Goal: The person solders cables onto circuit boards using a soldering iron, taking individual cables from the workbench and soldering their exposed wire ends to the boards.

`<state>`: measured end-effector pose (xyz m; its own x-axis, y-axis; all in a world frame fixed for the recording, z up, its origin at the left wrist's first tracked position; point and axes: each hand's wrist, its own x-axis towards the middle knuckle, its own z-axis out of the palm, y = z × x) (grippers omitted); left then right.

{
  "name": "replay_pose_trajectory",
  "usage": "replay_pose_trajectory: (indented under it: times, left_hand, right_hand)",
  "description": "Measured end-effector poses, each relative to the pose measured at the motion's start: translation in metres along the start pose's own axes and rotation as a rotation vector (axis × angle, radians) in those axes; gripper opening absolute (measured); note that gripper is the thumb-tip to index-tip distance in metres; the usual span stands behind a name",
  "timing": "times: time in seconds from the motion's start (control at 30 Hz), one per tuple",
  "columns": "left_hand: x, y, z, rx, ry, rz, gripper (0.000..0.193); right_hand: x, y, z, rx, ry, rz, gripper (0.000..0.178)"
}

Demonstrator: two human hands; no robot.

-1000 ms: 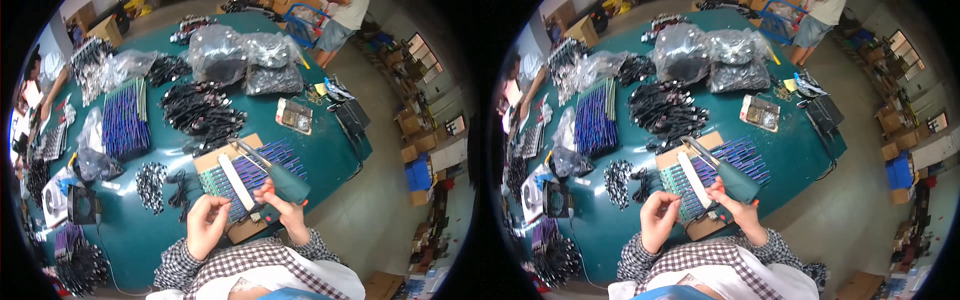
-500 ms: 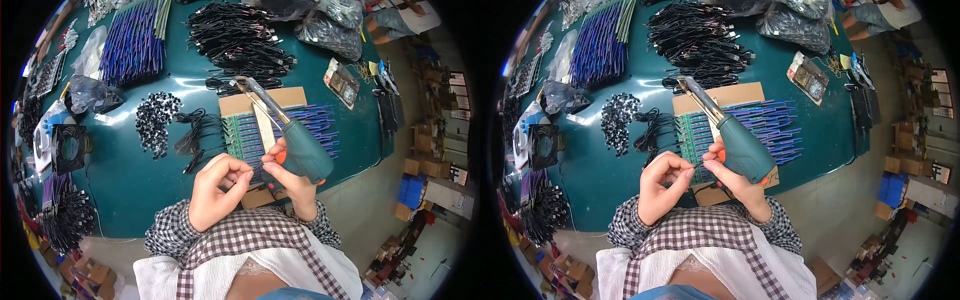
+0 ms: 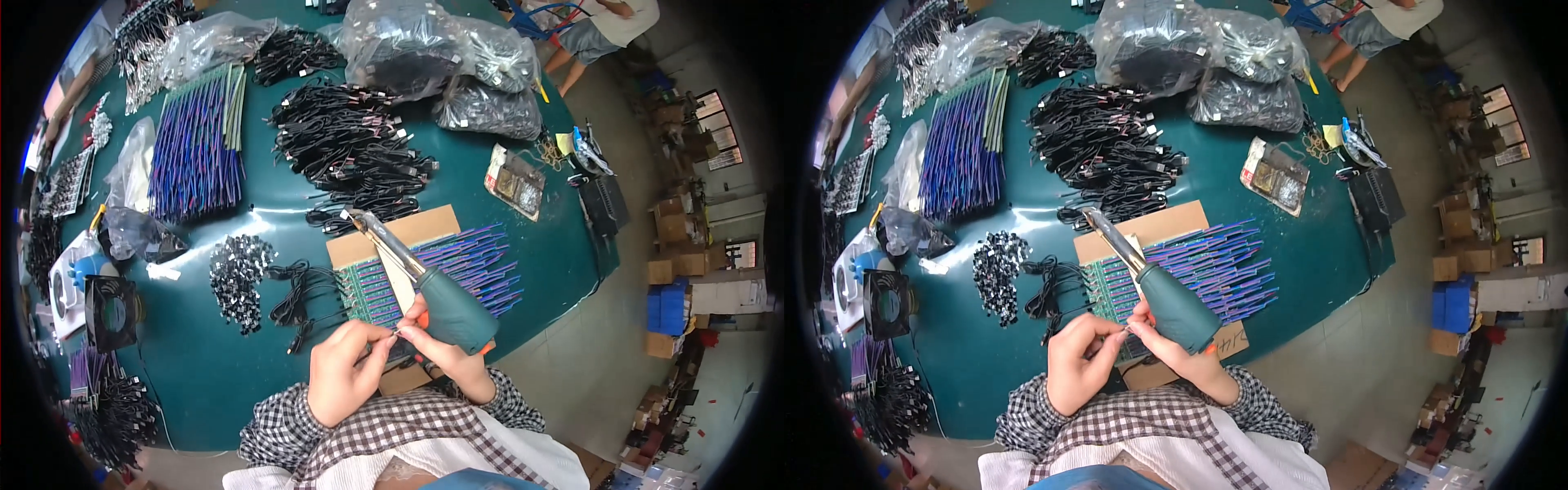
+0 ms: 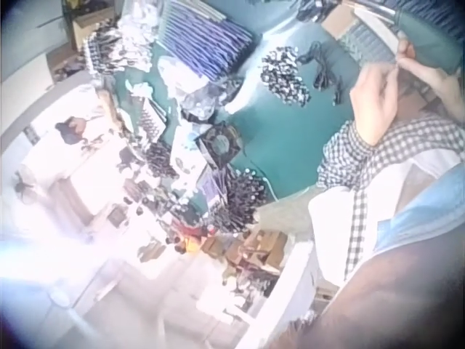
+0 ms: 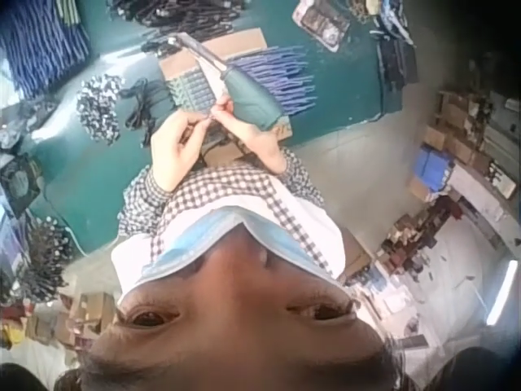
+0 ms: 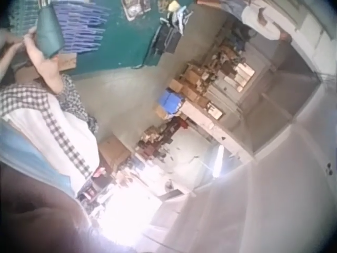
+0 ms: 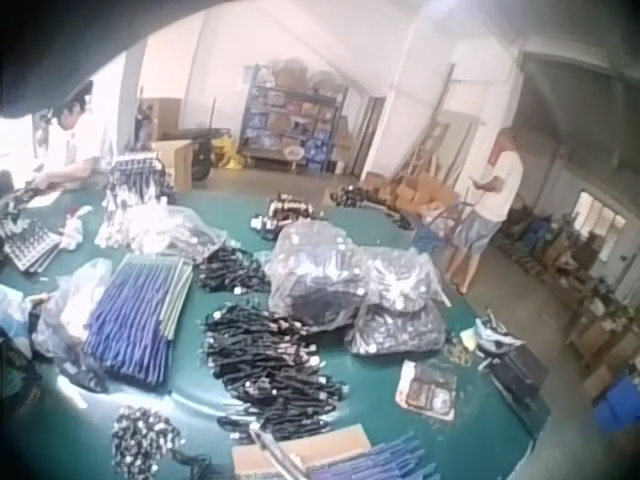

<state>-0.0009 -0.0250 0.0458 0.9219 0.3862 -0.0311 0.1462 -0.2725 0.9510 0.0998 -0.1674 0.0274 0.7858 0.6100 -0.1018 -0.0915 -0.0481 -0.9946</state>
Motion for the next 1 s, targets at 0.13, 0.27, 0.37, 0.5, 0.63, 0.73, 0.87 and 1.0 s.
replay_pose_trajectory:
  times: [0.13, 0.27, 0.37, 0.5, 0.63, 0.73, 0.87, 1.0]
  left_hand:
    - [-0.010, -0.008, 0.007, -0.075, 0.007, 0.083, 0.006]
    - [-0.015, -0.013, 0.006, -0.376, -0.033, -0.140, 0.007]
    - [-0.012, -0.009, 0.003, -0.567, -0.004, -0.256, 0.008]
    - [-0.009, -0.005, 0.002, -0.574, 0.031, -0.286, 0.006]
    - [-0.011, -0.014, 0.006, -0.517, 0.044, -0.189, 0.006]
    - [-0.014, -0.016, 0.008, -0.434, 0.072, -0.155, 0.006]
    - [-0.013, -0.011, 0.003, -0.295, 0.060, -0.144, 0.007]
    - [-0.010, -0.013, 0.000, -0.398, 0.047, -0.226, 0.006]
  right_hand:
    - [-0.005, -0.004, -0.002, 0.018, -0.033, 0.045, 0.030]
    - [0.002, -0.003, -0.003, 0.072, -0.020, 0.064, 0.024]
    - [-0.004, -0.008, -0.011, 0.014, -0.051, 0.133, 0.030]
    - [-0.002, -0.016, 0.000, 0.140, -0.031, 0.002, 0.040]
    - [-0.003, -0.011, 0.005, 0.071, -0.106, -0.001, 0.041]
    - [-0.004, -0.003, 0.002, -0.045, -0.086, 0.025, 0.040]
    - [-0.001, -0.002, 0.005, 0.008, -0.070, 0.070, 0.039]
    - [0.002, -0.007, 0.010, 0.110, -0.026, 0.114, 0.037]
